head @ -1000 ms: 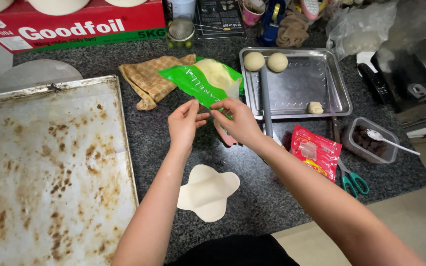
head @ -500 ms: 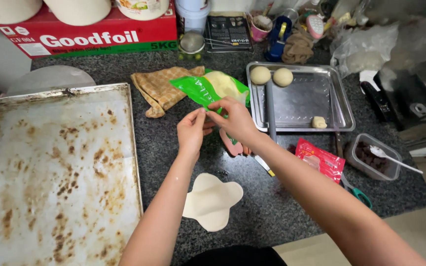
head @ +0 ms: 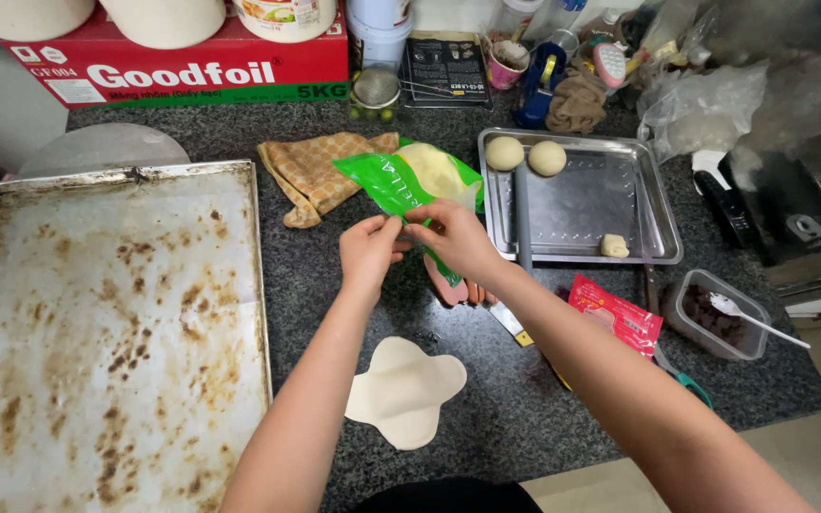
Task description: Wash hands and prepare sausage bread by slitting sausages, rolling out dough, and wrapping the sausages.
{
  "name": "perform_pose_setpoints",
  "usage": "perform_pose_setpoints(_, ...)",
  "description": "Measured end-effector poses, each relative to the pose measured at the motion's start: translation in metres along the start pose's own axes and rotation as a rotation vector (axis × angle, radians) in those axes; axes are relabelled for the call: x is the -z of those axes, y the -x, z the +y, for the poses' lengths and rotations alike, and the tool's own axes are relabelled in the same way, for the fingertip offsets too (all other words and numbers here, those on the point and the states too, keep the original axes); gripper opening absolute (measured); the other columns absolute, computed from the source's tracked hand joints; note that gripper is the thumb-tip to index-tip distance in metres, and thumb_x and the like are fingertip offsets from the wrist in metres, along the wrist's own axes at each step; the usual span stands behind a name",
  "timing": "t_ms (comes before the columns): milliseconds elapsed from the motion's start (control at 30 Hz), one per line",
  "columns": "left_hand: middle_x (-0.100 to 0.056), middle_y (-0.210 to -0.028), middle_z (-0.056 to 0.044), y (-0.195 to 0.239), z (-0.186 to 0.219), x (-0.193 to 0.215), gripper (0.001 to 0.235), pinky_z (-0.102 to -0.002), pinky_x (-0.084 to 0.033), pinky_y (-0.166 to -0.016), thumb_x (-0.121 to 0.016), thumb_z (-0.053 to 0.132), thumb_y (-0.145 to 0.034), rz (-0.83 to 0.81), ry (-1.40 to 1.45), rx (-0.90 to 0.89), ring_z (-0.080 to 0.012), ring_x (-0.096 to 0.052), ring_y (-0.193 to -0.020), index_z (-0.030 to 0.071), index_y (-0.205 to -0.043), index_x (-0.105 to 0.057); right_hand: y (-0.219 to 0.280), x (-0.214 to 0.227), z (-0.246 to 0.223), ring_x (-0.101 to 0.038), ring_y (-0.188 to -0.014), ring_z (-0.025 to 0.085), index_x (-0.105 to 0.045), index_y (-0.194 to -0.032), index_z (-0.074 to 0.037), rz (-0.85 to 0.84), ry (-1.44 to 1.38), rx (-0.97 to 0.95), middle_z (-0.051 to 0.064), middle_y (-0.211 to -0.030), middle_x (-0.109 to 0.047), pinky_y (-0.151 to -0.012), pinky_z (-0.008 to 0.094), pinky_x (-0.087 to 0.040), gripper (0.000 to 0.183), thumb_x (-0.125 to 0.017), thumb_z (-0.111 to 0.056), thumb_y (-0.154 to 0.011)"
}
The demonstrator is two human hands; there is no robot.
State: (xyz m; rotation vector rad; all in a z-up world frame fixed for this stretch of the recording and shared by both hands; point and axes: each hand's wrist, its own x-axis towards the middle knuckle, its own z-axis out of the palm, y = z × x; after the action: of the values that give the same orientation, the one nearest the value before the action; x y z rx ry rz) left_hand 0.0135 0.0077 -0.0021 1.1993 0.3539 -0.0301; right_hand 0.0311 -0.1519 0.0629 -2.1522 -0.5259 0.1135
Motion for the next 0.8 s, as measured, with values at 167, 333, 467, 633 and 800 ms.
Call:
perform_pose_setpoints(167,-0.077,-0.085,-0.004,-0.005,-0.006,0.004,0.021,-0.023,-0.054,-0.057,-0.072,0.02,-0.091,-0.004,-0.126,-0.032,-0.0098,-0.069,-0.067,0.002,-0.099,-0.079,0.001,-0.001,-0.004,-0.072,-0.083,0.026,-0.076,-0.113,-0.004,0.018,0.105,0.036,0.016,-0.098,-0.072,-0.074,0.036,-0.056,0.027,-0.069,-0.021,-0.093)
perform_pose_setpoints(333,-0.075,-0.079,-0.002,-0.008,-0.019,0.005,0.018,-0.023,-0.052,-0.055,-0.076,0.019,-0.087,0.02,-0.175,-0.038,-0.0085,-0.066,-0.063,0.003,-0.093,-0.078,0.004,-0.004,-0.012,-0.071,-0.086,0.035,-0.076,-0.104,-0.004,0.047,0.295,0.092,0.019,-0.097,-0.073,-0.076,0.043,-0.056,0.022,-0.066,-0.019,-0.091)
perform_pose_setpoints(467,-0.072,-0.073,-0.003,-0.018,-0.04,0.005,0.016,-0.023,-0.05,-0.056,-0.077,0.016,-0.086,0.022,-0.26,-0.134,-0.0075,-0.062,-0.061,0.0,-0.085,-0.074,0.002,-0.008,-0.015,-0.07,-0.085,0.039,-0.076,-0.091,-0.004,0.047,0.474,0.026,0.019,-0.092,-0.073,-0.076,0.049,-0.055,0.017,-0.066,-0.018,-0.087)
perform_pose_setpoints(633,-0.071,-0.07,-0.003,-0.021,-0.045,0.002,0.019,-0.025,-0.048,-0.055,-0.078,0.016,-0.084,0.063,-0.302,-0.226,-0.0072,-0.06,-0.061,-0.001,-0.079,-0.073,0.003,-0.016,0.0,-0.07,-0.083,0.04,-0.074,-0.086,-0.003,0.109,0.462,-0.011,0.02,-0.088,-0.072,-0.075,0.05,-0.055,0.016,-0.067,-0.018,-0.087)
perform_pose_setpoints(800,-0.07,-0.069,-0.008,-0.023,-0.034,-0.001,0.032,-0.029,-0.049,-0.051,-0.074,0.029,-0.087,0.053,-0.416,-0.06,-0.0123,-0.062,-0.056,-0.002,-0.082,-0.072,0.007,-0.021,0.002,-0.07,-0.083,0.041,-0.074,-0.089,-0.002,0.147,0.377,-0.059,0.021,-0.09,-0.073,-0.074,0.05,-0.055,0.019,-0.068,-0.02,-0.087)
